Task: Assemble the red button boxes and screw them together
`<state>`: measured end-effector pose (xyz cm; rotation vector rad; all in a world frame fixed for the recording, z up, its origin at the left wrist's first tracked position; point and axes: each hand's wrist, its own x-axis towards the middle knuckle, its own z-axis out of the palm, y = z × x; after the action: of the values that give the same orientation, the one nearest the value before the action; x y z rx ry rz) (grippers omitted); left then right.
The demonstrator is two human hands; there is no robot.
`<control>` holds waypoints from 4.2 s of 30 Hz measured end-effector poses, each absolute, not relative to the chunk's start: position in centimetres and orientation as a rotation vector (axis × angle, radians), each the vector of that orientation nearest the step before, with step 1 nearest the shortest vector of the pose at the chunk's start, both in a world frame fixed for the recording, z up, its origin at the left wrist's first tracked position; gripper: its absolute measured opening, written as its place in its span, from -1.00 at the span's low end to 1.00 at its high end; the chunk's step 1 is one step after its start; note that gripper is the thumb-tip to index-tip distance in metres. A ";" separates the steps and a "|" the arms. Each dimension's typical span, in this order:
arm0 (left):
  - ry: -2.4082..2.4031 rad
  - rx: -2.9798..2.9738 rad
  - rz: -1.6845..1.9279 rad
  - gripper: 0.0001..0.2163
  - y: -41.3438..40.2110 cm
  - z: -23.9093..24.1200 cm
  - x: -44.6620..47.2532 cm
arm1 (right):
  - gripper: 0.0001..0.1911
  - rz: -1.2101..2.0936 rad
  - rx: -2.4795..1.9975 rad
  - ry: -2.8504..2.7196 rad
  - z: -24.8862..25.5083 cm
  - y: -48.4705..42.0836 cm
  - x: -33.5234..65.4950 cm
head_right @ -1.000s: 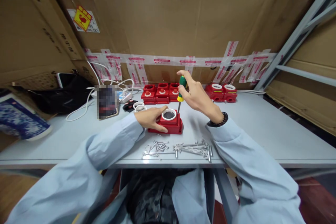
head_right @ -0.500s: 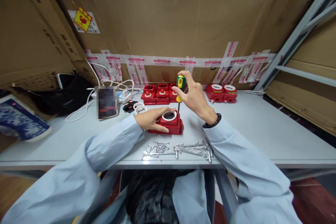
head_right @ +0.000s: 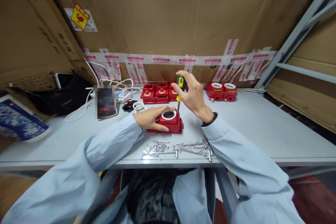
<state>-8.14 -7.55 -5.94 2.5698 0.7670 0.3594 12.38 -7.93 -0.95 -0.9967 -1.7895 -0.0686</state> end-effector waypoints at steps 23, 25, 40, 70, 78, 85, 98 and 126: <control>0.771 2.568 0.345 -0.29 -7.5 -5.7 -8.1 | -0.68 0.330 -0.852 -1.867 -0.3 -8.0 12.4; 0.765 2.567 0.344 -0.29 -7.6 -5.7 -8.1 | -0.76 0.097 -0.929 -1.768 -0.6 -7.8 11.8; 0.764 2.560 0.353 -0.29 -7.5 -5.7 -8.1 | -0.68 0.244 -0.944 -1.937 1.1 -8.4 13.5; 0.756 2.602 0.362 -0.15 -7.1 -6.5 -8.1 | -0.71 -0.113 -1.069 -1.875 0.7 -8.4 12.4; 0.764 2.589 0.379 -0.15 -7.2 -6.5 -8.1 | -0.85 -0.283 -1.145 -1.754 0.4 -8.8 11.5; 0.774 2.594 0.372 -0.16 -7.2 -6.4 -8.0 | -0.84 -0.278 -1.147 -1.727 0.3 -8.5 11.1; 0.695 2.616 0.400 -0.17 -5.2 -6.7 -8.5 | -0.79 0.096 -0.799 -1.652 0.3 -12.0 11.6; 0.806 2.545 0.386 -0.18 -5.0 -6.5 -9.5 | -0.78 -0.012 -0.831 -1.576 0.4 -12.0 12.6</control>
<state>-9.54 -5.01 -6.45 2.5450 0.8055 0.3865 12.57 -11.99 0.40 -0.8308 -1.5757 -0.0121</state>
